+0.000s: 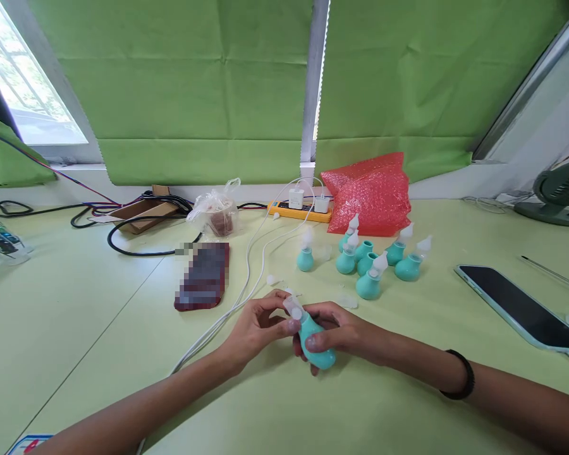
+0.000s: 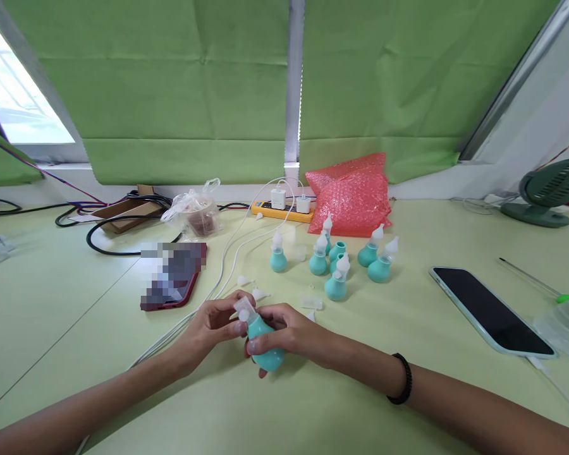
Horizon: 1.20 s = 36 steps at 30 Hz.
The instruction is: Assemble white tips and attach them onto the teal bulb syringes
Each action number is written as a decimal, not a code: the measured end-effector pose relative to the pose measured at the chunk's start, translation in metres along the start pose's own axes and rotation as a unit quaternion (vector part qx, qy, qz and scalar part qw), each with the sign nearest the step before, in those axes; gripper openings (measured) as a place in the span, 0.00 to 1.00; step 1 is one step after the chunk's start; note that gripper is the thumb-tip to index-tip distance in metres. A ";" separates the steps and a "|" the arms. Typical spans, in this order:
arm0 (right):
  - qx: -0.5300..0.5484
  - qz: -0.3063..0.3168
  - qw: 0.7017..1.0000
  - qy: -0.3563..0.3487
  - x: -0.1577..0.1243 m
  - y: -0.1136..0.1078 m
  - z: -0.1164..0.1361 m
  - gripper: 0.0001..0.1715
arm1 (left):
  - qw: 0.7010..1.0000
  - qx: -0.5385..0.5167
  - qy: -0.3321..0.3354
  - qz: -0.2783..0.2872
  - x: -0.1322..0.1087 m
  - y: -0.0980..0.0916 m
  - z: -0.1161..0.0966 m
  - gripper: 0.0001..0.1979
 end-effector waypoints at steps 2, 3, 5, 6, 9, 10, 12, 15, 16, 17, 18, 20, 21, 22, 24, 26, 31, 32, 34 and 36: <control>-0.055 -0.029 0.997 -0.045 0.000 -0.001 0.002 0.18 | 1.000 0.002 0.003 -0.019 0.000 -0.002 0.002 0.05; -0.082 -0.043 0.993 -0.068 -0.001 -0.001 0.003 0.18 | 1.000 0.001 -0.002 -0.030 0.000 -0.003 0.003 0.06; -0.128 -0.062 0.985 -0.099 -0.003 0.000 0.004 0.17 | 0.999 -0.005 -0.019 -0.050 0.001 -0.005 0.004 0.07; -0.150 -0.069 0.981 -0.106 -0.004 0.000 0.005 0.17 | 0.998 -0.008 -0.029 -0.061 0.001 -0.006 0.005 0.07; -0.260 -0.108 0.951 -0.129 -0.008 -0.002 0.011 0.15 | 0.994 -0.009 -0.047 -0.095 0.003 -0.008 0.008 0.08; -0.311 -0.132 0.929 -0.154 -0.009 -0.004 0.015 0.15 | 0.993 0.001 -0.045 -0.106 0.003 -0.008 0.009 0.08; -0.404 -0.180 0.870 -0.220 -0.011 -0.008 0.025 0.13 | 0.991 0.051 -0.029 -0.117 0.004 -0.008 0.012 0.08; -0.494 -0.210 0.788 -0.301 -0.012 -0.014 0.032 0.09 | 0.964 0.244 0.034 -0.096 0.001 -0.004 0.017 0.07; -0.518 -0.206 0.769 -0.314 -0.011 -0.015 0.031 0.09 | 0.940 0.324 0.067 -0.083 -0.001 -0.002 0.018 0.07; -0.541 -0.200 0.749 -0.325 -0.010 -0.015 0.028 0.08 | 0.911 0.395 0.103 -0.068 -0.003 0.000 0.018 0.08; -0.564 -0.193 0.730 -0.336 -0.010 -0.014 0.024 0.08 | 0.879 0.453 0.138 -0.055 -0.004 0.002 0.018 0.09; -0.598 -0.171 0.701 -0.350 -0.009 -0.012 0.016 0.07 | 0.835 0.515 0.188 -0.042 -0.007 0.003 0.017 0.12; -0.608 -0.154 0.695 -0.350 -0.009 -0.010 0.013 0.07 | 0.825 0.526 0.202 -0.041 -0.007 0.003 0.016 0.12; -0.617 -0.132 0.695 -0.344 -0.010 -0.008 0.011 0.07 | 0.821 0.529 0.208 -0.039 -0.007 0.003 0.016 0.13; -0.635 -0.079 0.702 -0.312 -0.011 -0.005 0.012 0.08 | 0.826 0.521 0.210 -0.041 -0.006 0.001 0.017 0.13; -0.661 -0.028 0.703 -0.262 -0.012 -0.005 0.015 0.11 | 0.831 0.514 0.209 -0.046 -0.006 0.000 0.017 0.13; -0.694 0.030 0.695 -0.185 -0.010 -0.011 0.019 0.09 | 0.850 0.478 0.206 -0.083 -0.010 0.000 0.009 0.11; -0.685 0.032 0.702 -0.191 -0.010 -0.011 0.018 0.08 | 0.854 0.470 0.206 -0.084 -0.011 0.001 0.006 0.08; -0.656 0.027 0.723 -0.214 -0.010 -0.011 0.018 0.08 | 0.861 0.463 0.203 -0.060 -0.014 0.004 0.002 0.08; -0.624 0.009 0.743 -0.244 -0.011 -0.009 0.019 0.09 | 0.867 0.462 0.187 -0.019 -0.015 0.008 0.001 0.17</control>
Point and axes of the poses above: each hand's wrist, its own x-axis towards the middle knuckle, its own y-axis out of the palm, z = x × y, the point moved 2 cm from there along x, towards the middle knuckle, and after that the axes turned 8 degrees about x, right-handed, at the moved point
